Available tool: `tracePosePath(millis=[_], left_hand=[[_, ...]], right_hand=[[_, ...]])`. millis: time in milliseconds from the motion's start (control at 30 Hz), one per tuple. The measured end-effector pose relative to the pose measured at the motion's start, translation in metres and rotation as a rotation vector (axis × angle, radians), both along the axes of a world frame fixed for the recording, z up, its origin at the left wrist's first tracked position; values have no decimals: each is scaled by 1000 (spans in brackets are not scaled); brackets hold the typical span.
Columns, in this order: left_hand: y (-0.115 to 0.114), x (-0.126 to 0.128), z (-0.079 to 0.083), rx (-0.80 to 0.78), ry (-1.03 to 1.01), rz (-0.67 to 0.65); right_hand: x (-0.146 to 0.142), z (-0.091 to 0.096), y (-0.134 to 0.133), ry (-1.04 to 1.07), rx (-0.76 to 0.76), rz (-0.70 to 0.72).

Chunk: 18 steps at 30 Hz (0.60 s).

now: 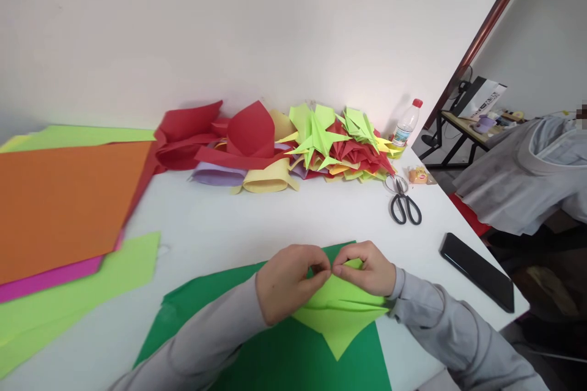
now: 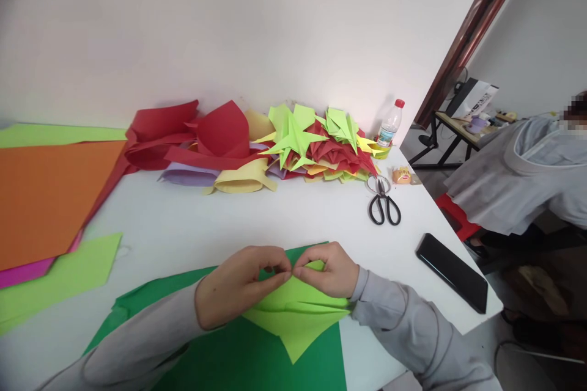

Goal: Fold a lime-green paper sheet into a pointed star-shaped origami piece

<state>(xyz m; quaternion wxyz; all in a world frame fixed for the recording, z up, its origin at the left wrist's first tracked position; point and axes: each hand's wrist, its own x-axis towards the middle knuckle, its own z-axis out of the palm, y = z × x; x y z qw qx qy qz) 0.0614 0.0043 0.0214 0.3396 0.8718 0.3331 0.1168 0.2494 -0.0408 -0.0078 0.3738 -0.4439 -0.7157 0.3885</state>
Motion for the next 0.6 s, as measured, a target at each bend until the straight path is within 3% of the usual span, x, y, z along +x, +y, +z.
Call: tracePosePath(millis=[300,433,600], left_hand=[[11,-9,10,-86,-35,-52],[23,-17,9,-153,-38,-2],[36,-30,24,-227,-59,81]], right_hand=[[2,0,2,34,-27,-18],[8,1,6,89,-86,-83],[16,-1,13,160,-89,-177]])
